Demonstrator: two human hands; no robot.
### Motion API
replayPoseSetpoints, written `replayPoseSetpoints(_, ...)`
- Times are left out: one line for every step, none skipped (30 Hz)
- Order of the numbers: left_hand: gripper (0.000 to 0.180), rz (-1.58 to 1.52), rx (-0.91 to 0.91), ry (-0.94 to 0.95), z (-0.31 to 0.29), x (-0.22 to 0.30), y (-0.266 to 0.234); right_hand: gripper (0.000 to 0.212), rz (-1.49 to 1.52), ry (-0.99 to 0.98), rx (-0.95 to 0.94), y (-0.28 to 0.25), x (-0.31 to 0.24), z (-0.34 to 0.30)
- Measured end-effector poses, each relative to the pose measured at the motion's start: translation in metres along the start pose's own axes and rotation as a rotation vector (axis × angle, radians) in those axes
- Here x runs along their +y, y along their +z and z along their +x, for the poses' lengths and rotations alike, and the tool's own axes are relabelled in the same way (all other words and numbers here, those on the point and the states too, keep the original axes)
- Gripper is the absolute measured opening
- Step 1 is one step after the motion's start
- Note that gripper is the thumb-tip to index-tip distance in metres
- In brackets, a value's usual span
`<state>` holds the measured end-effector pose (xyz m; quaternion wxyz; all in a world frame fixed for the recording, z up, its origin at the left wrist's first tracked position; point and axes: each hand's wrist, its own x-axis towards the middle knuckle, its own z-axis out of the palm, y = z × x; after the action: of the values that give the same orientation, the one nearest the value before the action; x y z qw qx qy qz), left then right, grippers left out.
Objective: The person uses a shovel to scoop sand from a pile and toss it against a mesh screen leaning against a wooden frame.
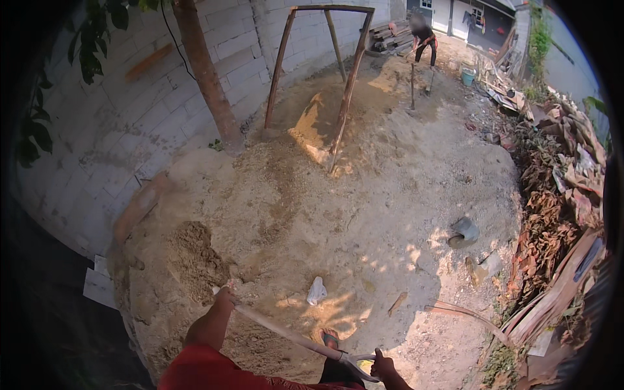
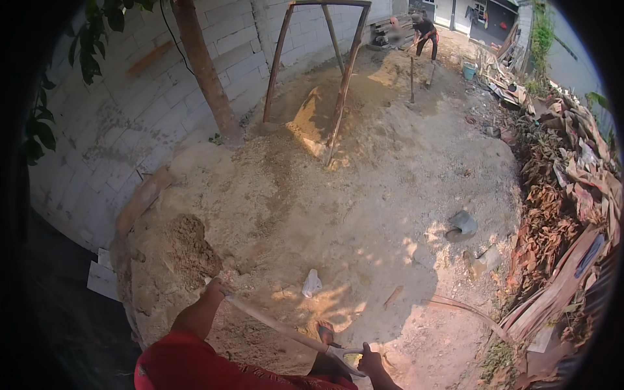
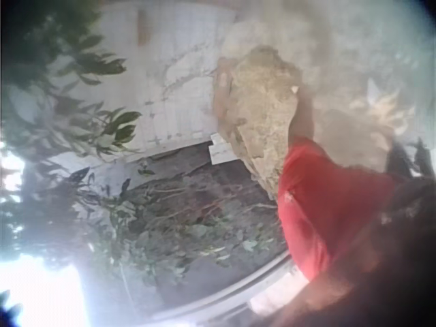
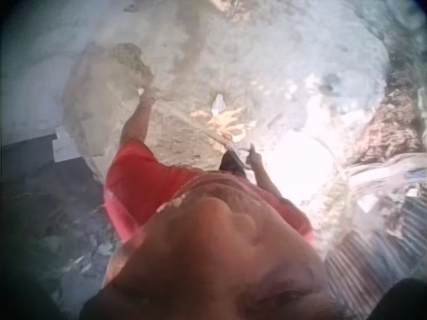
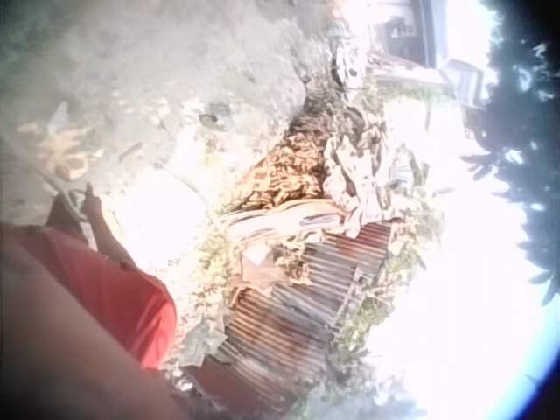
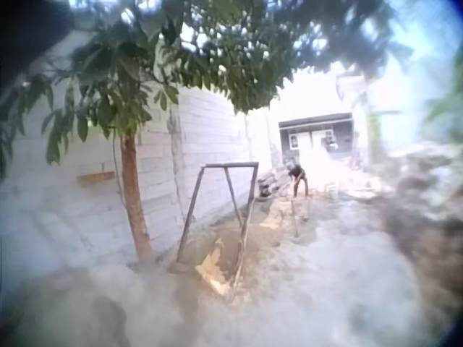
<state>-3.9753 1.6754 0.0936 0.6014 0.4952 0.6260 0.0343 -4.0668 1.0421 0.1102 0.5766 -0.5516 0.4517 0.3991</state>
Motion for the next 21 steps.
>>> replayPoseSetpoints(0.018,-0.254,0.006,0.040,-0.009,0.090,0.067,0.045,0.022,-0.040,-0.046,0.028,-0.020,-0.004)
replayPoseSetpoints(0.018,-0.186,-0.116,0.315,-0.029,0.182,0.124,0.046,0.042,-0.091,-0.134,0.064,-0.057,-0.015)
replayPoseSetpoints(0.024,-0.136,-0.159,0.451,-0.062,0.256,0.180,0.047,0.065,-0.143,-0.199,0.096,-0.095,-0.024)
replayPoseSetpoints(0.034,-0.101,-0.168,0.596,-0.098,0.334,0.215,0.047,0.077,-0.218,-0.253,0.133,-0.130,-0.054)
replayPoseSetpoints(0.042,0.055,-0.054,0.764,-0.116,0.424,0.198,0.042,0.119,-0.199,-0.561,0.178,-0.145,-0.039)
replayPoseSetpoints(0.048,0.022,-0.102,0.804,-0.149,0.454,0.239,0.039,0.199,-0.174,-0.756,0.188,-0.164,-0.007)
replayPoseSetpoints(0.054,-0.010,-0.123,0.843,-0.180,0.484,0.260,0.041,0.200,-0.154,-0.730,0.192,-0.176,-0.007)
replayPoseSetpoints(0.056,0.008,-0.106,0.875,-0.190,0.526,0.242,0.044,0.182,-0.135,-0.773,0.217,-0.196,-0.027)
replayPoseSetpoints(0.060,0.041,-0.094,0.905,-0.198,0.554,0.225,0.047,0.177,-0.108,-0.814,0.235,-0.211,-0.044)
replayPoseSetpoints(0.056,0.039,-0.149,0.910,-0.205,0.542,0.240,0.048,0.136,-0.150,-0.853,0.226,-0.220,-0.044)
replayPoseSetpoints(0.053,0.035,-0.195,0.916,-0.212,0.525,0.250,0.048,-0.039,-0.332,-0.807,0.213,-0.219,-0.031)
replayPoseSetpoints(0.049,0.030,-0.251,0.933,-0.224,0.508,0.258,0.048,-0.302,-0.683,-0.748,0.191,-0.217,-0.018)
replayPoseSetpoints(0.049,-0.004,-0.302,1.017,-0.211,0.493,0.245,0.049,-0.550,-1.032,-0.621,0.181,-0.208,-0.010)
replayPoseSetpoints(0.050,-0.036,-0.352,1.101,-0.195,0.465,0.224,0.049,-0.630,-1.035,-0.580,0.166,-0.196,-0.005)
replayPoseSetpoints(0.044,-0.027,-0.409,1.033,-0.194,0.418,0.224,0.050,-0.708,-1.019,-0.490,0.134,-0.182,0.007)
replayPoseSetpoints(0.039,-0.019,-0.457,0.972,-0.199,0.373,0.217,0.050,-0.647,-0.747,-0.483,0.101,-0.168,0.019)
replayPoseSetpoints(0.032,-0.069,-0.447,0.866,-0.196,0.323,0.202,0.051,-0.562,-0.468,-0.450,0.071,-0.152,0.030)
replayPoseSetpoints(0.029,-0.073,-0.463,0.748,-0.170,0.278,0.168,0.052,-0.489,-0.226,-0.407,0.051,-0.137,0.040)
replayPoseSetpoints(0.026,-0.078,-0.474,0.629,-0.143,0.232,0.137,0.054,-0.513,-0.062,-0.344,0.027,-0.121,0.051)
replayPoseSetpoints(0.020,-0.288,-0.445,0.505,-0.124,0.179,0.111,0.060,-0.711,-0.055,-0.193,0.004,-0.104,0.061)
replayPoseSetpoints(0.015,-0.305,-0.361,0.345,-0.125,0.121,0.090,0.063,-0.899,-0.101,-0.068,-0.027,-0.089,0.063)
